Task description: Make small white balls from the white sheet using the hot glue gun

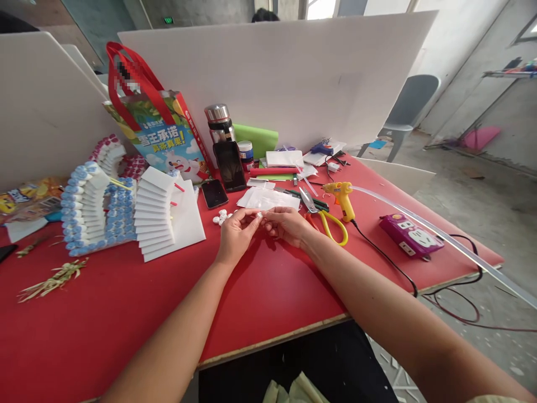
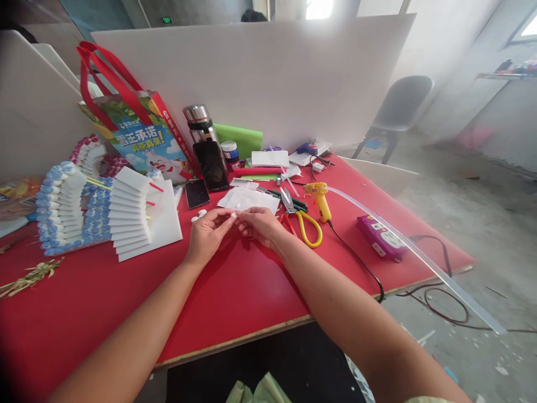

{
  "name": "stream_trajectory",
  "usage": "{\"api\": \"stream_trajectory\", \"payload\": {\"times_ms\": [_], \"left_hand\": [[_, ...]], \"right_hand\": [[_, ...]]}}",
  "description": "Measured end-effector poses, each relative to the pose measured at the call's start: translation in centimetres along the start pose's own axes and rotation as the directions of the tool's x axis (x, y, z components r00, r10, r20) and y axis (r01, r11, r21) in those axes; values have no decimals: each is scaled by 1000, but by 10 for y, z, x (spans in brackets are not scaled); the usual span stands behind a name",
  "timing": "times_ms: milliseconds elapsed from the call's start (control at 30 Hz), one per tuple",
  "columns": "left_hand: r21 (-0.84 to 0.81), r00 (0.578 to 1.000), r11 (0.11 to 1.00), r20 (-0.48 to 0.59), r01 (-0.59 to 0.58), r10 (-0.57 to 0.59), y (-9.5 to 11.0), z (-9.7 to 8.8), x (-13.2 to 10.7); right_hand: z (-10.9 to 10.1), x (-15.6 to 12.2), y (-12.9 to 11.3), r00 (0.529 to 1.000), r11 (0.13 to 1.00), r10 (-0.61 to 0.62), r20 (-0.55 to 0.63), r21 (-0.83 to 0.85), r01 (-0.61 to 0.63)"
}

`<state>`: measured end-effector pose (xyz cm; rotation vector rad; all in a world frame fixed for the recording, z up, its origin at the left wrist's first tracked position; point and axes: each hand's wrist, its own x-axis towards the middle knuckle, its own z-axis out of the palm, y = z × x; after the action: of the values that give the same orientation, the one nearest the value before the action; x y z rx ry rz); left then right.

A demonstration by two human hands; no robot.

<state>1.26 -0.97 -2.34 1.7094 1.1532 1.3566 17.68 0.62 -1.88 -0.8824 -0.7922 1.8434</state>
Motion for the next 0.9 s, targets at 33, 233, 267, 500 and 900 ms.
{"api": "stream_trajectory", "payload": {"times_ms": [33,233,267,500,900], "left_hand": [[10,1000,1000,5,-14,14,1,0,0],[18,1000,1000,-3,-20,20,1,-2,1],[10,1000,1000,-1,-6,6,0,-2,2],[23,999,999,20,45,-45,-3,-13,7],[-100,918,995,-392,29,-66,-15,-57,28]], "right_hand": [[0,0,0,1000,1000,-3,-3,-2,3],[3,-1,2,999,997,-48,-7,-62,47],[4,-1,2,998,995,-55,-5,-82,55],[3,1,-1,985,935,-164,-49,-327,139],[-1,3,-12,894,841,-425,-143,-428,332]]}}
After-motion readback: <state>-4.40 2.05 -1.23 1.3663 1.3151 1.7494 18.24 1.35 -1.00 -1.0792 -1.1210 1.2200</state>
